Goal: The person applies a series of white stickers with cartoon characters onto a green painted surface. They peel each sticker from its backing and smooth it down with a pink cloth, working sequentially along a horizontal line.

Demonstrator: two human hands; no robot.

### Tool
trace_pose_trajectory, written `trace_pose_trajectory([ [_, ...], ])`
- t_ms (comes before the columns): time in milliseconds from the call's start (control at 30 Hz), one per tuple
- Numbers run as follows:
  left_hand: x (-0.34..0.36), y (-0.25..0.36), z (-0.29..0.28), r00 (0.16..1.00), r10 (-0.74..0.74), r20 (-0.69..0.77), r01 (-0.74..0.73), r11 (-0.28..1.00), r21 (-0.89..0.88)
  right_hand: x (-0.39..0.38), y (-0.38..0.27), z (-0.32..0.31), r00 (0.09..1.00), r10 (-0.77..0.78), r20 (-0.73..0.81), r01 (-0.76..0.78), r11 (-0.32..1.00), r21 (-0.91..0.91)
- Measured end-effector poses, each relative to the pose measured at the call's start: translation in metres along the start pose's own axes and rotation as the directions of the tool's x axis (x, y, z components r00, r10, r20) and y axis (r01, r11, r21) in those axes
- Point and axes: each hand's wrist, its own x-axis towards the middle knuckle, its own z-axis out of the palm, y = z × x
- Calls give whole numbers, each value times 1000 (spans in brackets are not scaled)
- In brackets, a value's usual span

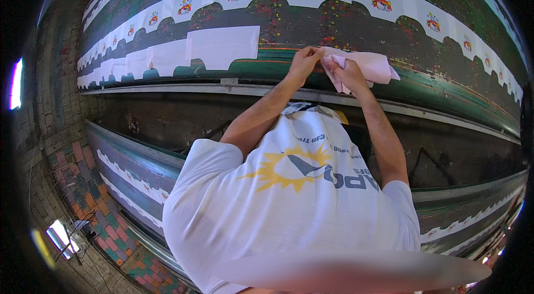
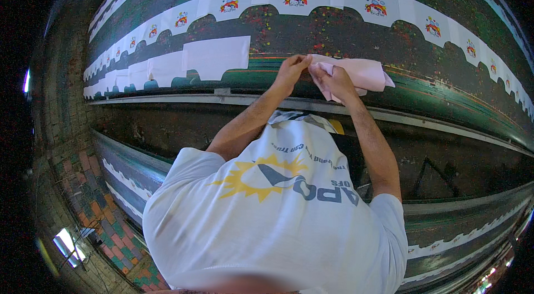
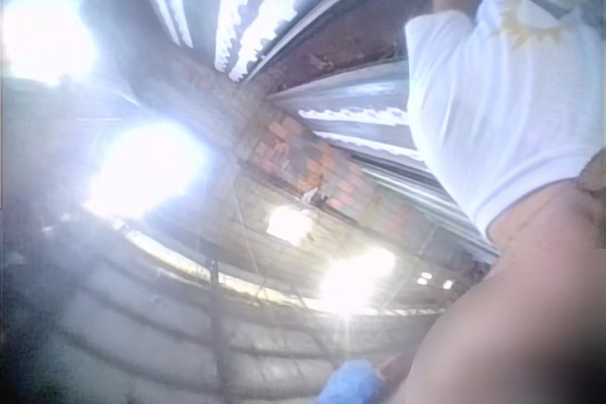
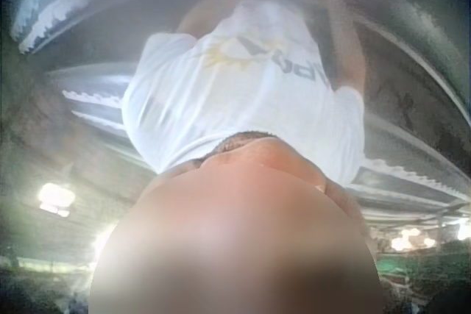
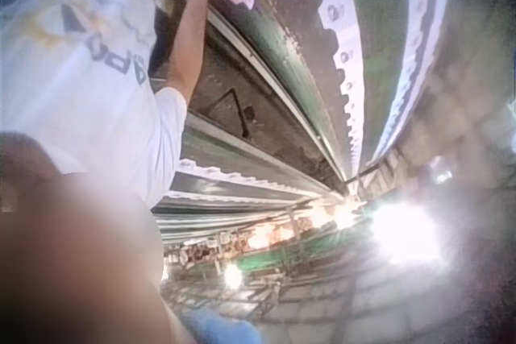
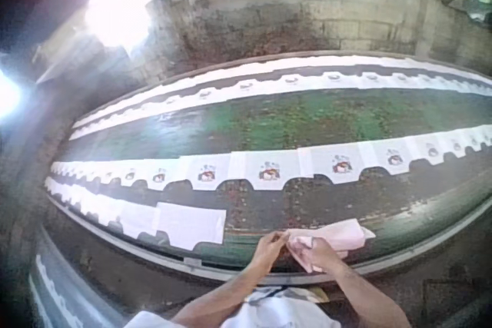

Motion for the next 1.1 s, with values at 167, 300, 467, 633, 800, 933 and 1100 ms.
trace_pose_trajectory([
  [167,10,-23,-16,977,58,-205,-75,995,-72,9,30,-25,958,30,-284,-27,1000,16],
  [300,17,-34,-25,864,335,-375,-216,921,325,12,56,-55,923,119,-367,-64,985,159],
  [467,23,-29,-18,807,397,-437,-249,900,358,21,76,-54,881,63,-468,121,928,352],
  [633,29,-14,-34,752,519,-407,-318,826,466,10,81,-74,848,89,-523,294,741,603],
  [800,37,3,-112,707,613,-352,-333,728,600,-40,63,-127,847,105,-521,408,501,764],
  [933,42,12,-170,677,673,-299,-336,643,688,-86,51,-159,782,9,-623,564,417,713],
  [1100,51,12,-202,673,702,-234,-344,577,740,-133,42,-200,682,79,-727,567,570,594],
])
